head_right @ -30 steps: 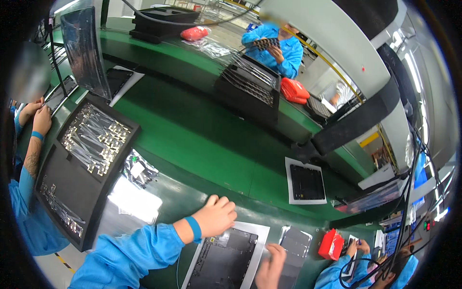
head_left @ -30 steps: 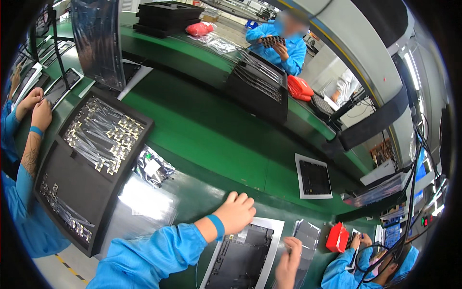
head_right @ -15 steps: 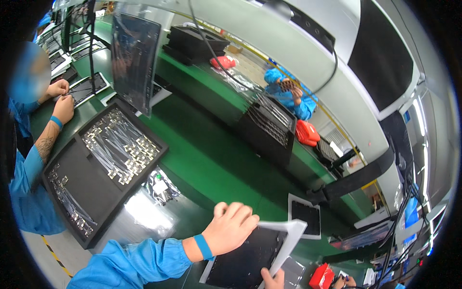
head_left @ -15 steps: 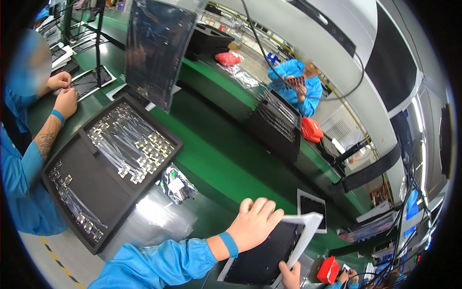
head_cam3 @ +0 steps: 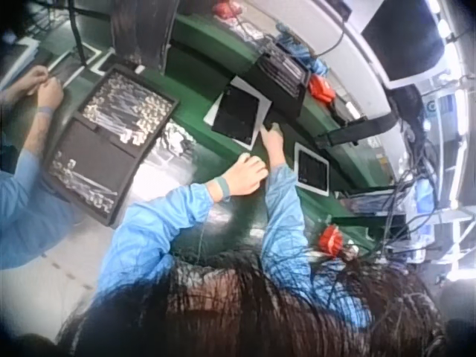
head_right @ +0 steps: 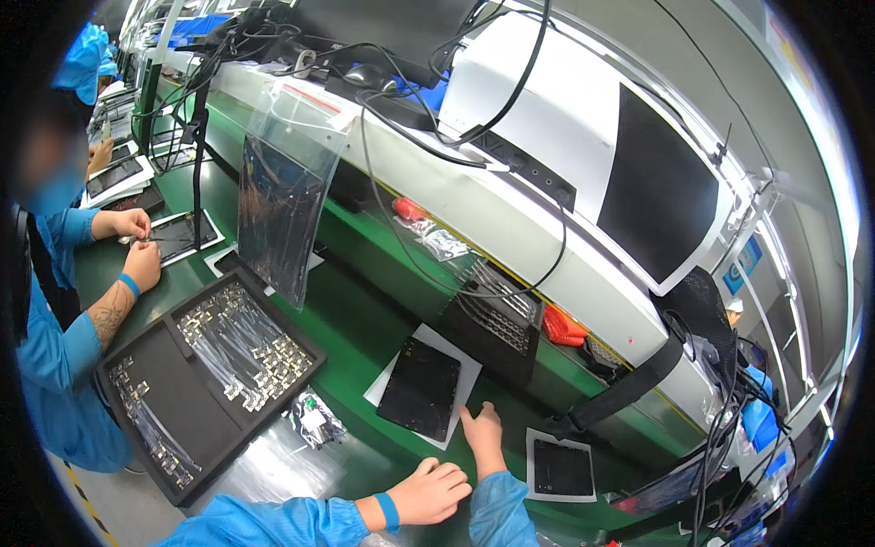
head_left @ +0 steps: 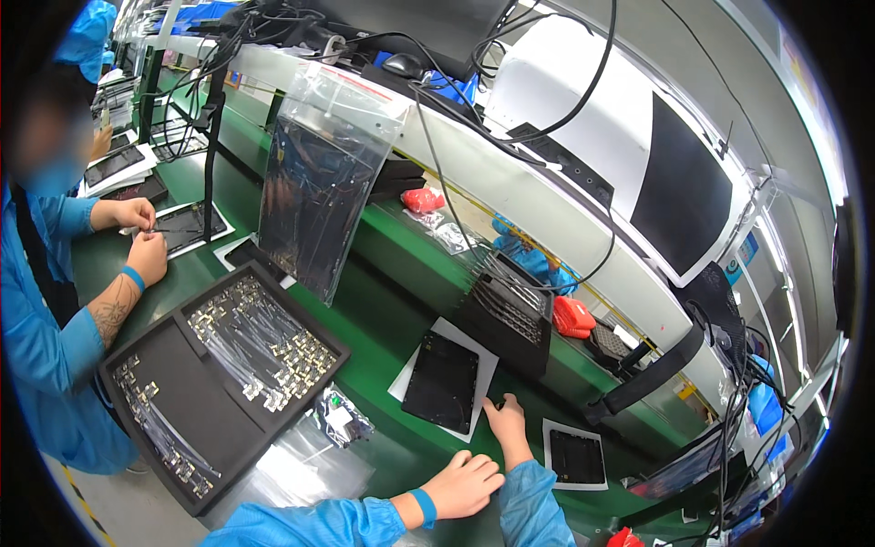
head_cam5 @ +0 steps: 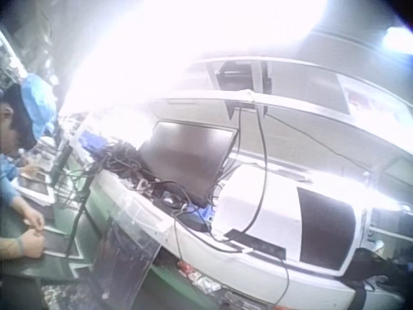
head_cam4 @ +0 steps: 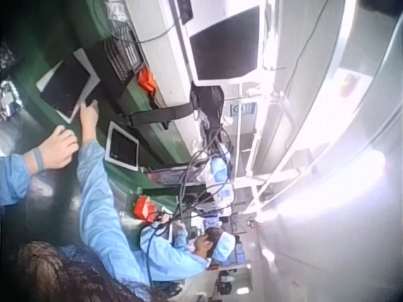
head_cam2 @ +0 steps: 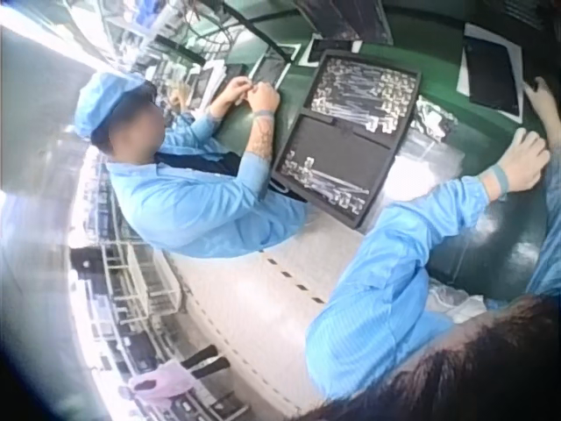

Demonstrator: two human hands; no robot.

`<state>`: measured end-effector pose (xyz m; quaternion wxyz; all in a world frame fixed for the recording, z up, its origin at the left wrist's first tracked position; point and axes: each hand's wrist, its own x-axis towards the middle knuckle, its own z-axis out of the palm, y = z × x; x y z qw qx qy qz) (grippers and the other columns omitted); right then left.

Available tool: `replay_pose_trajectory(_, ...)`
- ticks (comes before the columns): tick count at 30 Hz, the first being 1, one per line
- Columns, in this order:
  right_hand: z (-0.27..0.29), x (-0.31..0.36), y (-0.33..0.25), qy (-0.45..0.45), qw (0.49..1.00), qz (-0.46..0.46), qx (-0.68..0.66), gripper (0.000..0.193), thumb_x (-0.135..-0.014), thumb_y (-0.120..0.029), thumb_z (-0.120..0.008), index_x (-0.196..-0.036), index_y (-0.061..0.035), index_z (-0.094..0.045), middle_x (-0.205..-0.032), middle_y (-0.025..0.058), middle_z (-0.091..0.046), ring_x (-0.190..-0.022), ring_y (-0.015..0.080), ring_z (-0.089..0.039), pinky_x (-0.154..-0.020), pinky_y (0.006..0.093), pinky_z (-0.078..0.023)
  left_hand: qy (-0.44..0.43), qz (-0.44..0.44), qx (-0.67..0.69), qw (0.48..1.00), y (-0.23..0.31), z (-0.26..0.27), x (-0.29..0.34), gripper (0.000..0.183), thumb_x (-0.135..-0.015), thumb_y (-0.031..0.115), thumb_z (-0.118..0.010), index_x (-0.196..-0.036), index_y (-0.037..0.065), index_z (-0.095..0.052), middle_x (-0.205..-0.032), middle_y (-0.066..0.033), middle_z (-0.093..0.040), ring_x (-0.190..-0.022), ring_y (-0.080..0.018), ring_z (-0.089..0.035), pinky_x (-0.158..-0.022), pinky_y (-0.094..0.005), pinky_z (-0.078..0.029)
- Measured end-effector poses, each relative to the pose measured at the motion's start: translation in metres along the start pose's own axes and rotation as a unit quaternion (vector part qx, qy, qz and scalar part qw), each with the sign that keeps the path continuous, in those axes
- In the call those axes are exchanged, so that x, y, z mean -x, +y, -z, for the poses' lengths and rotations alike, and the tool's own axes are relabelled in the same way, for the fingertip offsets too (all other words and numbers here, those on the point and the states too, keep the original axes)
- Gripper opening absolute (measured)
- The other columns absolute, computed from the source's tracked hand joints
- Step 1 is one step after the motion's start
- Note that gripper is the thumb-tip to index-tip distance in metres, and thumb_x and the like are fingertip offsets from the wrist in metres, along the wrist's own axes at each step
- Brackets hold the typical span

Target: The person assembles components into a tablet device by hand, taking electronic components from a tray and placing them into the tablet.

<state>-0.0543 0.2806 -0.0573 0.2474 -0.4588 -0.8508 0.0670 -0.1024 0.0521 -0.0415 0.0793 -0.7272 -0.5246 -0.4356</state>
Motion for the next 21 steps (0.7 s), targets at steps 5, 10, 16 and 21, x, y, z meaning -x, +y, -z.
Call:
replay_pose_trajectory(5,0.050,0.051,0.039,-0.040,0.999,-0.006,0.025,0.060,-0.081,-0.038,-0.076,-0.121,0.0030,-0.060,-0.105,0.0190,-0.068,-0.098,0.0384,-0.065,-0.085,0.0458,-0.053,-0.097,0.077,-0.041,0.991,-0.028,-0.025,0.026,0.020,-0.078,0.017,-0.065,-0.097,0.012,-0.061,-0.102,-0.0059,-0.058,-0.102,-0.0241,-0.055,-0.084,-0.0432,-0.038)
replay_pose_trajectory(10,0.092,0.085,0.112,-0.042,0.957,-0.031,0.285,0.037,-0.075,-0.030,-0.073,-0.099,-0.0040,-0.063,-0.100,0.0152,-0.062,-0.095,0.0358,-0.064,-0.074,0.0485,-0.054,-0.079,0.061,0.014,0.995,-0.035,-0.032,0.022,0.017,-0.078,0.016,-0.065,-0.095,0.012,-0.063,-0.104,-0.0041,-0.058,-0.103,-0.0241,-0.054,-0.087,-0.0434,-0.037)
replay_pose_trajectory(16,0.078,0.079,0.129,-0.073,0.949,-0.013,0.306,0.024,-0.073,-0.020,-0.067,-0.093,-0.0062,-0.066,-0.098,0.0129,-0.065,-0.090,0.0353,-0.068,-0.076,0.0494,-0.055,-0.091,0.068,0.047,0.992,-0.038,-0.022,0.025,0.016,-0.078,0.013,-0.064,-0.093,0.010,-0.066,-0.109,-0.0065,-0.059,-0.109,-0.0263,-0.054,-0.091,-0.0437,-0.037)
replay_pose_trajectory(21,0.098,0.072,0.120,-0.179,0.948,-0.088,0.249,0.031,-0.075,-0.017,-0.070,-0.104,-0.0064,-0.067,-0.114,0.0133,-0.066,-0.107,0.0352,-0.066,-0.088,0.0504,-0.053,-0.097,0.065,0.053,0.992,-0.031,-0.020,0.023,0.014,-0.077,0.013,-0.066,-0.091,0.010,-0.067,-0.110,-0.0073,-0.059,-0.111,-0.0257,-0.055,-0.093,-0.0435,-0.036)
